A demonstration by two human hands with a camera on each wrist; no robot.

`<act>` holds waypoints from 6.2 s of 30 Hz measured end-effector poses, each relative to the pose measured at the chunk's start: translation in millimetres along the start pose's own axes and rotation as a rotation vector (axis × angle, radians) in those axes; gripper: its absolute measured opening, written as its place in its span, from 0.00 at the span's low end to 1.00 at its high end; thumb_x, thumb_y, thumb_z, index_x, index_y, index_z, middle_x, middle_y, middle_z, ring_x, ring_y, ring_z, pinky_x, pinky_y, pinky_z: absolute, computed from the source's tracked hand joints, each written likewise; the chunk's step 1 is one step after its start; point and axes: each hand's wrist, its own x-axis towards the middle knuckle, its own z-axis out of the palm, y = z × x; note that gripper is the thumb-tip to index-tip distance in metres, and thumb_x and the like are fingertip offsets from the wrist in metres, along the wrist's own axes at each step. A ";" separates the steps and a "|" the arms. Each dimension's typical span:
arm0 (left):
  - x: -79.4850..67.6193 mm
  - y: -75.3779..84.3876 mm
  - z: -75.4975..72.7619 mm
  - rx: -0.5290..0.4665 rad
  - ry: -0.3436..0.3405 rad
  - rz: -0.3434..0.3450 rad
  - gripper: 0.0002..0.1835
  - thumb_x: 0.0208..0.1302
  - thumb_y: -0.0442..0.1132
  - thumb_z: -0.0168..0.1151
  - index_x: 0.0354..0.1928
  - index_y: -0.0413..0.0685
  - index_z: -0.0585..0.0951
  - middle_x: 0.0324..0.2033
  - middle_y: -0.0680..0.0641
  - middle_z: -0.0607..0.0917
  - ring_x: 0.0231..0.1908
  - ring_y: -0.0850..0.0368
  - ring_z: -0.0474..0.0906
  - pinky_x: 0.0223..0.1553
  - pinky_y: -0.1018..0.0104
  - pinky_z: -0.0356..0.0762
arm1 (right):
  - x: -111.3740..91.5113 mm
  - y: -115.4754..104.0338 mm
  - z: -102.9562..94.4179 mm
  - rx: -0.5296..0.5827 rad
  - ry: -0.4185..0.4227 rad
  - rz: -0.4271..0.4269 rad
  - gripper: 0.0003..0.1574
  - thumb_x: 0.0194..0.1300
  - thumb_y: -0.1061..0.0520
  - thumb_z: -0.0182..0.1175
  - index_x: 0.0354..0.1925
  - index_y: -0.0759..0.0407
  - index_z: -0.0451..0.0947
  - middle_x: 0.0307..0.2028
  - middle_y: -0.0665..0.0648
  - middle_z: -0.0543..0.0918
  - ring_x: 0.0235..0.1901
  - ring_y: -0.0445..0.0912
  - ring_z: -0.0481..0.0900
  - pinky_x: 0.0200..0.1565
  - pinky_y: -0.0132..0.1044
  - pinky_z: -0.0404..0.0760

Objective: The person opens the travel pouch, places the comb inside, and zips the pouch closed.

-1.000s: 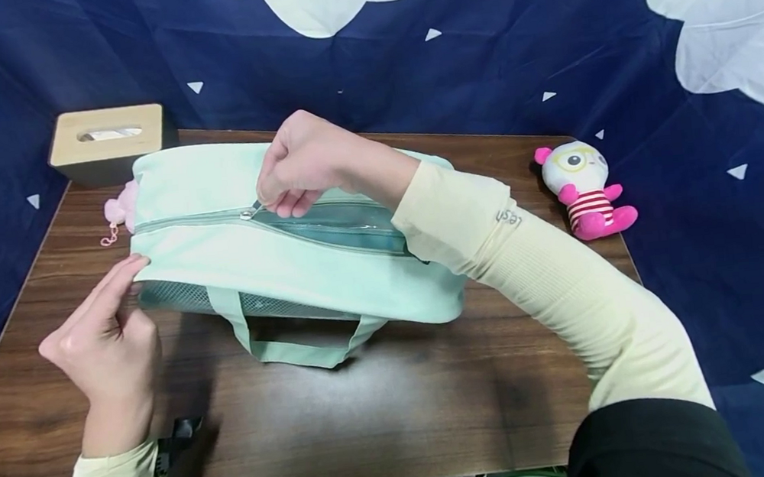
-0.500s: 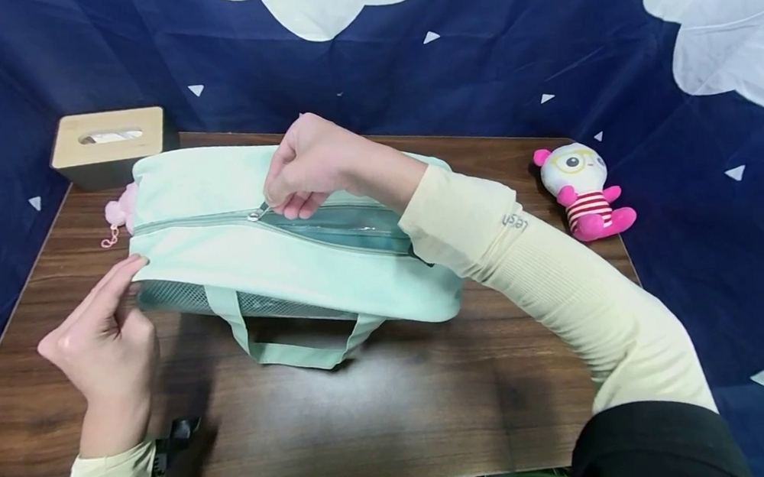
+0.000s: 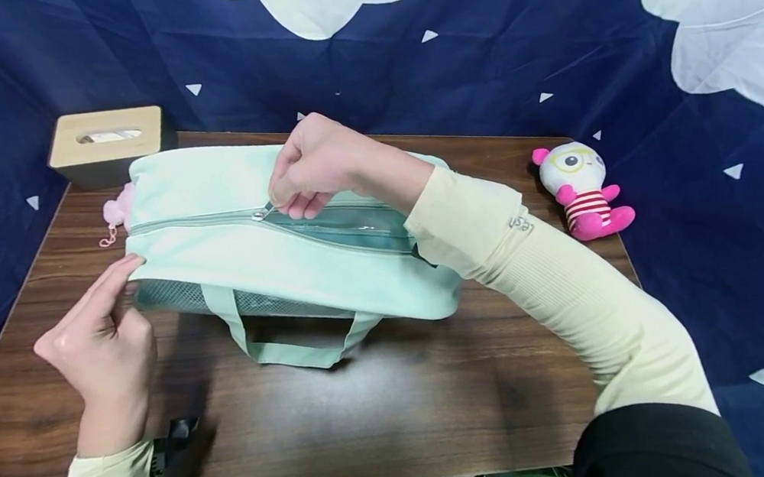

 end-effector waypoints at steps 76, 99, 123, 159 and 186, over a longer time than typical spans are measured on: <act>-5.6 -8.1 -2.0 0.047 -0.065 -0.025 0.18 0.65 0.22 0.58 0.43 0.48 0.93 0.41 0.47 0.92 0.42 0.55 0.90 0.46 0.88 0.69 | -38.0 37.6 -26.4 0.010 0.040 0.000 0.06 0.65 0.66 0.66 0.39 0.69 0.88 0.29 0.59 0.89 0.27 0.47 0.85 0.37 0.37 0.86; -4.9 -7.5 1.2 0.029 -0.046 -0.032 0.18 0.64 0.22 0.57 0.41 0.45 0.93 0.40 0.46 0.92 0.42 0.77 0.84 0.43 0.87 0.67 | -47.6 51.3 -36.1 0.048 0.051 0.005 0.07 0.66 0.66 0.65 0.40 0.72 0.86 0.29 0.59 0.89 0.25 0.44 0.85 0.36 0.37 0.86; -3.5 -8.7 5.5 0.054 -0.044 -0.039 0.18 0.65 0.23 0.55 0.42 0.45 0.92 0.41 0.48 0.92 0.40 0.80 0.81 0.39 0.87 0.61 | -57.3 65.2 -48.2 0.054 0.082 0.048 0.09 0.66 0.66 0.66 0.42 0.72 0.86 0.29 0.59 0.89 0.26 0.45 0.86 0.36 0.36 0.86; -1.1 -8.3 10.2 0.058 -0.014 -0.037 0.15 0.66 0.26 0.60 0.40 0.47 0.93 0.39 0.46 0.92 0.40 0.53 0.90 0.45 0.88 0.67 | -81.7 86.8 -60.9 0.130 0.116 0.063 0.08 0.67 0.67 0.63 0.42 0.73 0.84 0.29 0.58 0.88 0.26 0.44 0.85 0.33 0.35 0.85; -1.6 -7.5 11.8 0.080 -0.018 -0.062 0.12 0.69 0.30 0.61 0.41 0.47 0.93 0.41 0.47 0.92 0.41 0.58 0.89 0.44 0.88 0.67 | -106.5 125.0 -80.2 0.186 0.130 0.074 0.07 0.66 0.70 0.60 0.38 0.68 0.86 0.30 0.58 0.88 0.26 0.43 0.86 0.36 0.36 0.86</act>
